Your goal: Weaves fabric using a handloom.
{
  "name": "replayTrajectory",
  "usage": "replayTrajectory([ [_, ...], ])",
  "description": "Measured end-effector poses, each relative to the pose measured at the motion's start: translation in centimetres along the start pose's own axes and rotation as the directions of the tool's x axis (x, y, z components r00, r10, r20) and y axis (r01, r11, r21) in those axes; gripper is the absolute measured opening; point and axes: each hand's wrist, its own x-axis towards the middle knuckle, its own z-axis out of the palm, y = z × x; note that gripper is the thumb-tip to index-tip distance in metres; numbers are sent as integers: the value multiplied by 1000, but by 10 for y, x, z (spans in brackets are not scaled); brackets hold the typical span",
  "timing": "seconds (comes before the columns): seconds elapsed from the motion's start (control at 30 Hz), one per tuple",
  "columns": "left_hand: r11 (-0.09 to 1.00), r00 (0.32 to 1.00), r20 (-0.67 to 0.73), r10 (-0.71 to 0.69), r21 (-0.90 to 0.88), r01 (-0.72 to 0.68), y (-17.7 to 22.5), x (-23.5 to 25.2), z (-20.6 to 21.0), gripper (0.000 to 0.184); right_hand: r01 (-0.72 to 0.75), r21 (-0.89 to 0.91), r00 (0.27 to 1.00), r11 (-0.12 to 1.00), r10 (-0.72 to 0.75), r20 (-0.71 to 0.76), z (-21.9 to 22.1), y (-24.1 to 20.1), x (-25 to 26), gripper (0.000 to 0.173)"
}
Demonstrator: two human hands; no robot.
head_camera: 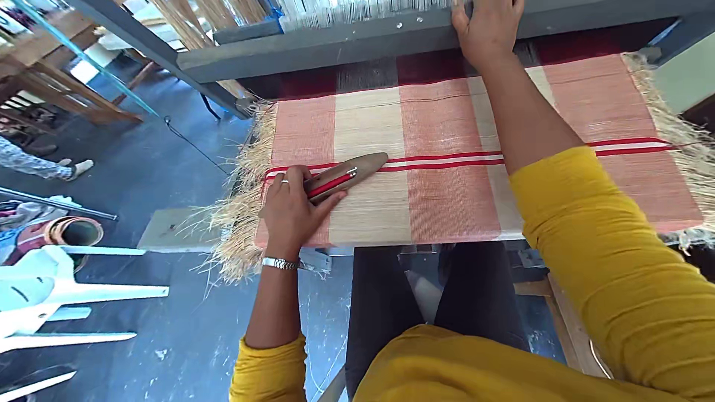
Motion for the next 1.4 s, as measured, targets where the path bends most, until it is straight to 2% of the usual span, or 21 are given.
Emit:
replayTrajectory([
  [0.1,1000,1000,6,9,-20,-9,0,1,-3,81,58,23,995,998,-60,80,-28,0,-47,72],
  [0.17,999,1000,-2,6,-41,-7,3,0,-3,80,60,37,983,997,-66,170,-40,1,-52,72],
  [0.33,1000,1000,-8,14,-24,-14,2,2,-3,81,25,21,987,999,-28,157,-37,-5,-49,72],
  [0.4,999,999,6,39,-21,-38,3,3,-3,80,74,88,984,993,-87,153,-43,-7,-55,72],
  [0.47,995,995,34,91,-51,-89,7,8,-4,80,225,242,960,944,-257,111,-52,-29,-83,71],
  [0.5,990,990,51,128,-63,-125,10,14,-4,80,352,311,912,883,-399,100,-55,-47,-104,74],
  [0.57,980,977,85,194,-63,-189,23,25,-8,79,517,438,720,735,-650,242,-57,-85,-153,85],
  [0.63,962,958,90,272,-65,-267,39,33,-12,73,488,575,525,656,-748,407,-50,-112,-188,89],
  [0.67,949,946,80,313,-66,-308,44,36,-14,70,484,598,469,638,-767,439,-43,-117,-194,84],
  [0.7,940,938,74,339,-76,-334,47,39,-16,68,496,611,454,616,-785,423,-35,-118,-193,77],
  [0.77,943,945,85,315,-143,-301,45,44,-24,75,487,643,470,591,-798,378,-25,-108,-181,56],
  [0.83,931,973,74,217,-317,-183,34,47,-33,98,483,633,517,605,-780,351,-26,-92,-168,44],
  [0.9,853,993,17,115,-515,-90,22,47,-33,116,416,664,592,621,-740,320,-31,-75,-154,42],
  [0.97,798,998,-59,21,-601,-52,21,53,-25,120,324,723,678,610,-683,272,-41,-63,-140,43],
  [1.03,807,998,-59,11,-590,-44,30,63,-14,111,276,753,722,597,-646,248,-52,-57,-133,45],
  [1.1,838,997,-38,63,-541,-73,44,73,-2,95,262,775,739,576,-636,223,-58,-54,-130,48],
  [1.23,820,974,-142,177,-527,-226,75,82,12,38,253,783,799,569,-579,163,-54,-49,-129,49],
  [1.4,787,937,-244,248,-513,-342,102,48,-11,29,226,698,875,679,-456,160,-68,-27,-108,49],
])
